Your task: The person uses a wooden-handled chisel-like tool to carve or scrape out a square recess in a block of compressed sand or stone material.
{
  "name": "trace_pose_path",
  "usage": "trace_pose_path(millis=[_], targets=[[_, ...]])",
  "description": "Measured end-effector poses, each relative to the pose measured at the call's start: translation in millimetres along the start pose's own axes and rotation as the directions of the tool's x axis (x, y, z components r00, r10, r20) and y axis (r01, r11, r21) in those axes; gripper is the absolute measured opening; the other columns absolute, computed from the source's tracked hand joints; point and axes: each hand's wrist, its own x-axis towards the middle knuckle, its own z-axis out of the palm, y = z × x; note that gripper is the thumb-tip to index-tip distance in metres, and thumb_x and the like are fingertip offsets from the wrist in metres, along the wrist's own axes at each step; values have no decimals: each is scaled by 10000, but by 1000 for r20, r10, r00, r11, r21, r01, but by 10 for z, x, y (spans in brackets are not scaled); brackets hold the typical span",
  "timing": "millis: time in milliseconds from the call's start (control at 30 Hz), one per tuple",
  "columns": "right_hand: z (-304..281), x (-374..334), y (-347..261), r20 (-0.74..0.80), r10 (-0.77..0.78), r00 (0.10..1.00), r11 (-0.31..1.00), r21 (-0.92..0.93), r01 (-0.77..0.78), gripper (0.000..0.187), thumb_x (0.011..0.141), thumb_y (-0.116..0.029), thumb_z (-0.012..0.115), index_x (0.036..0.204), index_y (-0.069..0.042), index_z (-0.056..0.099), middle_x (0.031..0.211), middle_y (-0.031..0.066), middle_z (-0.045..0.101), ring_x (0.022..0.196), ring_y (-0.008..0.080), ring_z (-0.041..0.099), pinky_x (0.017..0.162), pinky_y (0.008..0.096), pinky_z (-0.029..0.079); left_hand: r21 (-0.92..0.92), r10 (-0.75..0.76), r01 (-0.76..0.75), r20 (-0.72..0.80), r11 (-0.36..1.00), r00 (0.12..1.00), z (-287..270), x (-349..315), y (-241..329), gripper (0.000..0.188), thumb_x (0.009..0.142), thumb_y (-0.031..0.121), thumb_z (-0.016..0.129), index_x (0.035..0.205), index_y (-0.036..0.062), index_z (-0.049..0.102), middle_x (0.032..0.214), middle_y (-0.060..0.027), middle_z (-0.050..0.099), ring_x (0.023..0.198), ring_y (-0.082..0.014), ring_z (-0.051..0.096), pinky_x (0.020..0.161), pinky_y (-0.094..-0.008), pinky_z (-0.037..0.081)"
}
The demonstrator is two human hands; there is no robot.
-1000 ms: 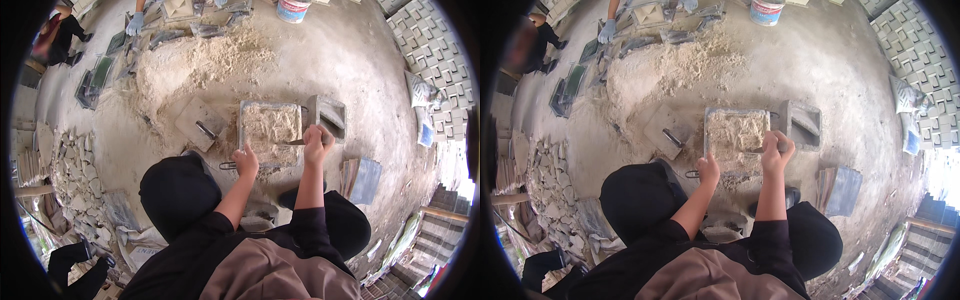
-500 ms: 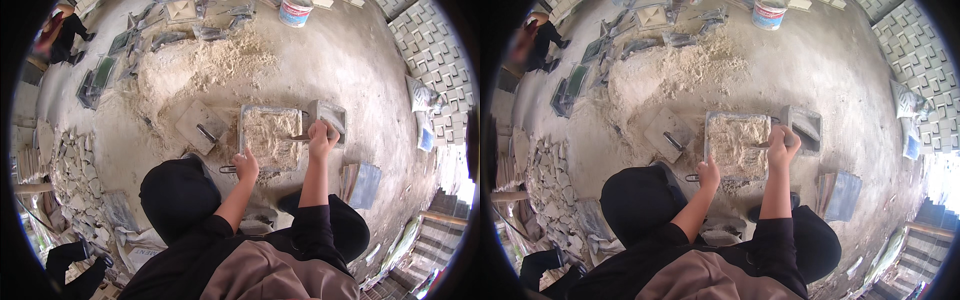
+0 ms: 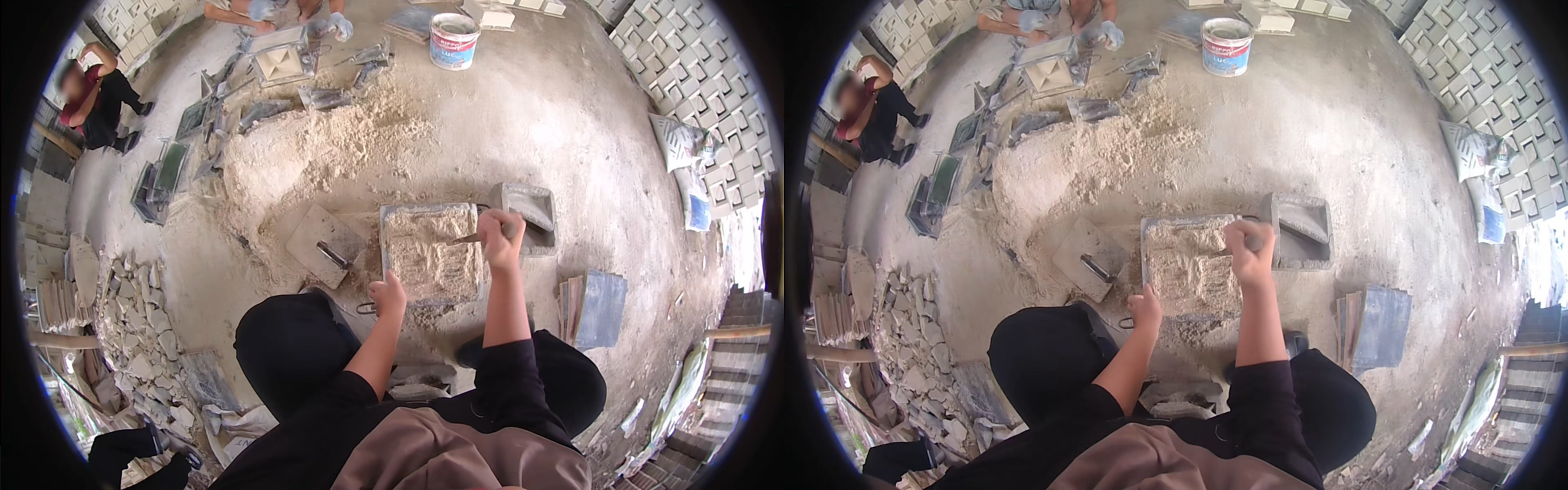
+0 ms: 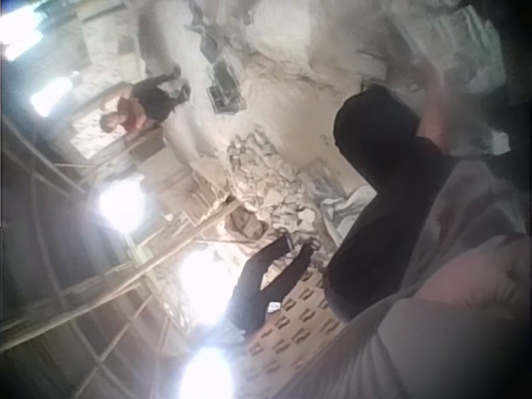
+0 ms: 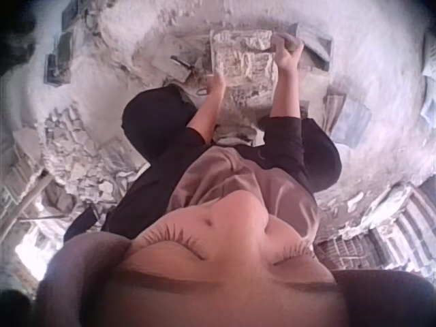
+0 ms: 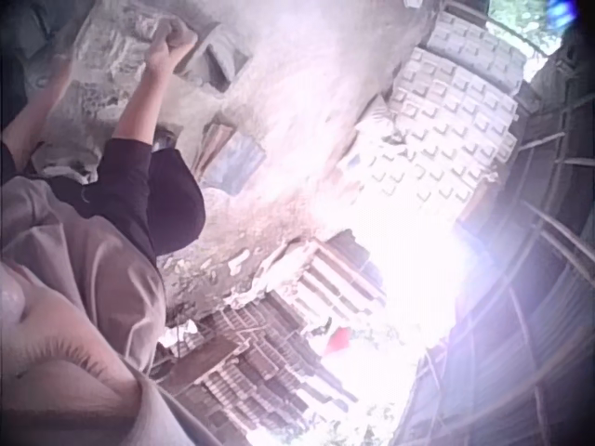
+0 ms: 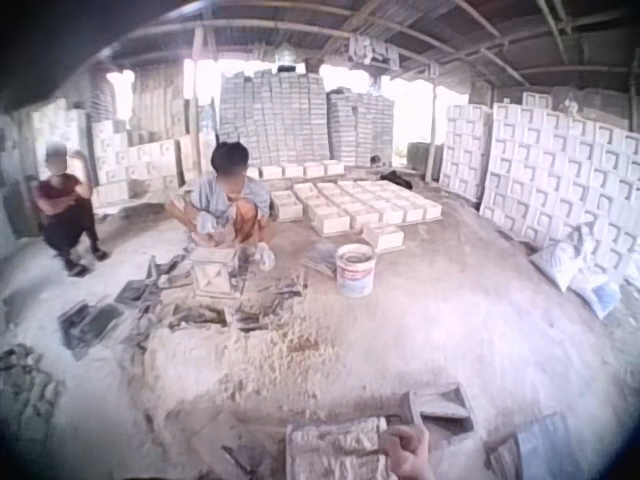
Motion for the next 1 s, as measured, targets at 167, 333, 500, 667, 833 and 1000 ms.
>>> trace_pose_path(millis=[167,333,500,667,833,1000], targets=[[-56,118,21,-14,195,981,975,113,-192,245,692,-11,472,468,-6,374,416,-9,328,422,61,286,388,265,194,147,-71,85,-98,985,993,5,229,133,528,879,447,309,1122,9,475,1216,-186,408,1110,-328,428,884,-520,312],[-207,182,8,199,194,961,962,151,-225,235,650,-14,476,454,0,346,416,-9,306,415,67,265,388,264,192,345,169,-60,-298,937,940,82,507,-72,447,882,404,331,1099,47,489,1175,-137,450,1107,-295,427,891,-517,288],[-448,343,101,453,262,852,938,87,-335,251,632,-73,490,439,-7,344,416,-13,305,408,71,249,381,263,177,310,234,-121,-358,943,904,234,460,-79,356,880,358,367,1053,80,507,1111,-88,492,1055,-263,456,863,-483,307],[-294,243,217,292,253,922,961,37,-275,306,729,-185,516,491,-33,400,467,-11,353,438,64,277,391,257,189,325,290,-150,-442,934,849,209,554,-189,297,873,325,394,988,83,521,1044,-68,520,992,-246,488,827,-465,323],[43,-64,279,-532,29,846,989,137,52,394,859,-49,406,477,-68,311,442,-15,325,386,66,282,360,222,173,306,300,-178,-416,935,858,193,558,-168,267,874,302,395,953,81,522,1003,-74,534,939,-262,509,796,-466,330],[-102,-104,349,-291,13,957,978,204,49,394,857,-39,384,472,-66,303,430,-4,313,367,58,256,344,225,168,224,276,-198,-403,954,873,171,564,-156,270,880,304,386,944,78,520,1005,-75,534,943,-266,506,801,-463,327]])
